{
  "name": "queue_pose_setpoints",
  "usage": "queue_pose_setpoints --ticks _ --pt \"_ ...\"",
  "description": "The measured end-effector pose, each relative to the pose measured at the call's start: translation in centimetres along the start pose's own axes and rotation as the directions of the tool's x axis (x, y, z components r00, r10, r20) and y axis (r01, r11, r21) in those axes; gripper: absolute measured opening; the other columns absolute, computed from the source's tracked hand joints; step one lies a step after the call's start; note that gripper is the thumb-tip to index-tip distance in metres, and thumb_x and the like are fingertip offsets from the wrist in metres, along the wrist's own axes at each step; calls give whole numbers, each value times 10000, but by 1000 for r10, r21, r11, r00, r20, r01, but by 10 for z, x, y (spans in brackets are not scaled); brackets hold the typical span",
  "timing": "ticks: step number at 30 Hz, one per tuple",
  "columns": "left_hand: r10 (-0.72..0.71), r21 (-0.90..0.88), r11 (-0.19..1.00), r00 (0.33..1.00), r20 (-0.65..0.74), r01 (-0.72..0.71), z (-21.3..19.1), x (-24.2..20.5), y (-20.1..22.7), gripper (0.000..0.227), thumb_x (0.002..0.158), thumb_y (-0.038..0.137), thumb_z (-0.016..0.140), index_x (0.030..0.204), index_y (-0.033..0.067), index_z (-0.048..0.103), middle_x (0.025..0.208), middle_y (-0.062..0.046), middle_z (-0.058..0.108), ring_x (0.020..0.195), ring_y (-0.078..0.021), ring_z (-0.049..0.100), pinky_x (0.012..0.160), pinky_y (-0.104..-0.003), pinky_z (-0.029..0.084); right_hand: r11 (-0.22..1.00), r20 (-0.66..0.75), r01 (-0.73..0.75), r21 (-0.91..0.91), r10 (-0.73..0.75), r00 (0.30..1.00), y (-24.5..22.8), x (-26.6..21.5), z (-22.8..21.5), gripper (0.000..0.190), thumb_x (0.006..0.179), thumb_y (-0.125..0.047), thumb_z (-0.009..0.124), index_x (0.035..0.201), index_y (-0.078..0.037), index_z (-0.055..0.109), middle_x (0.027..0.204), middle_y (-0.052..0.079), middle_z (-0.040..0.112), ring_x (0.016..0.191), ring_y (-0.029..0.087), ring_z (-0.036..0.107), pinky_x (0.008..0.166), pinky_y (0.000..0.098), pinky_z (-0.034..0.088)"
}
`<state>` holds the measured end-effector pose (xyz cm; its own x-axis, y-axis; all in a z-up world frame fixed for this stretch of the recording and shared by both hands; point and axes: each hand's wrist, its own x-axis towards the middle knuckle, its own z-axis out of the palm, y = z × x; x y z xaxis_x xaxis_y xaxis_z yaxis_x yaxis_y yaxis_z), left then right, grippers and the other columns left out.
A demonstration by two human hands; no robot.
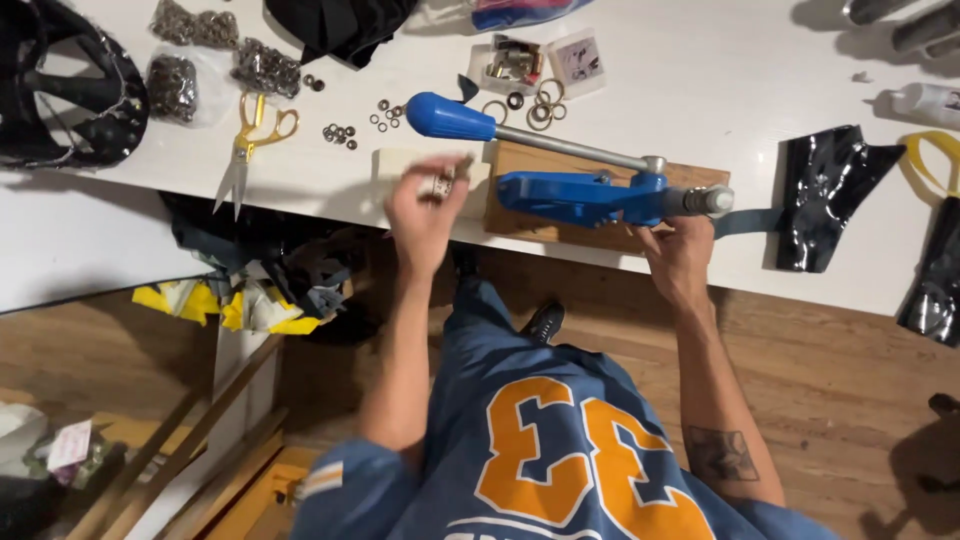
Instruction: Attaching metal grommets and hardware to leather costume pieces using a manual press machine.
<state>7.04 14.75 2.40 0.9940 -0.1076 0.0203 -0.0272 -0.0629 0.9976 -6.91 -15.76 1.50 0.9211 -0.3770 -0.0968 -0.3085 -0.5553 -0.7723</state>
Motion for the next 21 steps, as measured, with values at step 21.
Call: queue_pose_setpoints --ticks 21 --pt "317 313 644 616 721 -698 5 246 -5 225 964 142 766 1177 196 715 1056 2 720 968 -179 712 797 -294 622 942 -310 -242 231 308 900 -35 0 39 246 916 -70 824 1126 6 720 976 87 705 852 123 642 762 258 527"
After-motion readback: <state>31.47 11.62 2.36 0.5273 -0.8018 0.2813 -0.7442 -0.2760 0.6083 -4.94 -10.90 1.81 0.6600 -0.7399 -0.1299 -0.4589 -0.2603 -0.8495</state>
